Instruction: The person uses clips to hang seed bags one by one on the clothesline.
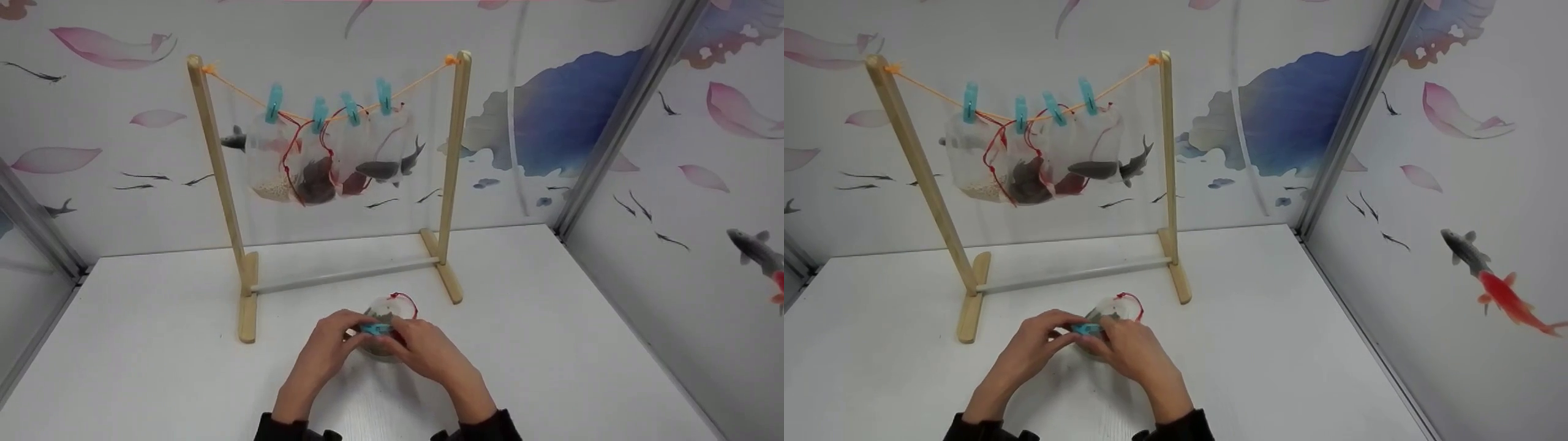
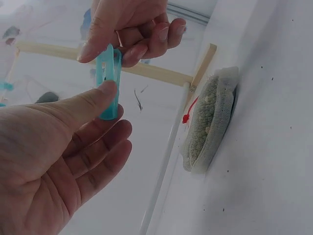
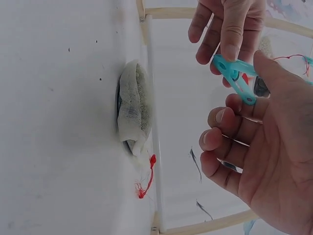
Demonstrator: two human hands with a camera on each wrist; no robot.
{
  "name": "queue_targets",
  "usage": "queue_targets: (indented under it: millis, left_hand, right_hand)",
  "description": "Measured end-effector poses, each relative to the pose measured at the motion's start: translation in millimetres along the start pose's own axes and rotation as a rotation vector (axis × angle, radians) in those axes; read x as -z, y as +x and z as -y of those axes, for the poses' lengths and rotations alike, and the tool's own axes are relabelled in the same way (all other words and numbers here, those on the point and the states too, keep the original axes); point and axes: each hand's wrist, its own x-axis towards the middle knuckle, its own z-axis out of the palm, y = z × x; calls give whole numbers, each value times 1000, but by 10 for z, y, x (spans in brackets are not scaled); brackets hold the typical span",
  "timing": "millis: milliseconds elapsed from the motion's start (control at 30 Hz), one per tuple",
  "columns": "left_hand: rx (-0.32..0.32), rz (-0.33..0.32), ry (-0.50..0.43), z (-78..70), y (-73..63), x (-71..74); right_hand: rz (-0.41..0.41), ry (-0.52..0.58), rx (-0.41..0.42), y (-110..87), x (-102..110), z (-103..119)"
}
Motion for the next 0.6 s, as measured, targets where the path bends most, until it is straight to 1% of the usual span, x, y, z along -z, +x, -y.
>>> queue_targets:
  millis: [100,167,367,467,600]
  left_hand:
    - [0,-14,20,-14,0,-19]
    - [-13,-26,40,-24,0,-40]
    - [-60,-61,66,-35,-9,-77]
    - [-66,-77,74,-30,-17,-60]
    - [-50,-79,72,-26,-16,-33]
  right_hand:
    - [-2,2,-1,0,2,-13]
    - [-8,4,-1,-2,3,-22]
    - [-59,-14,34,-9,3,-23]
    - [-76,-30,38,-17,2,-9]
    - [-89,-76,53,-27,14,7]
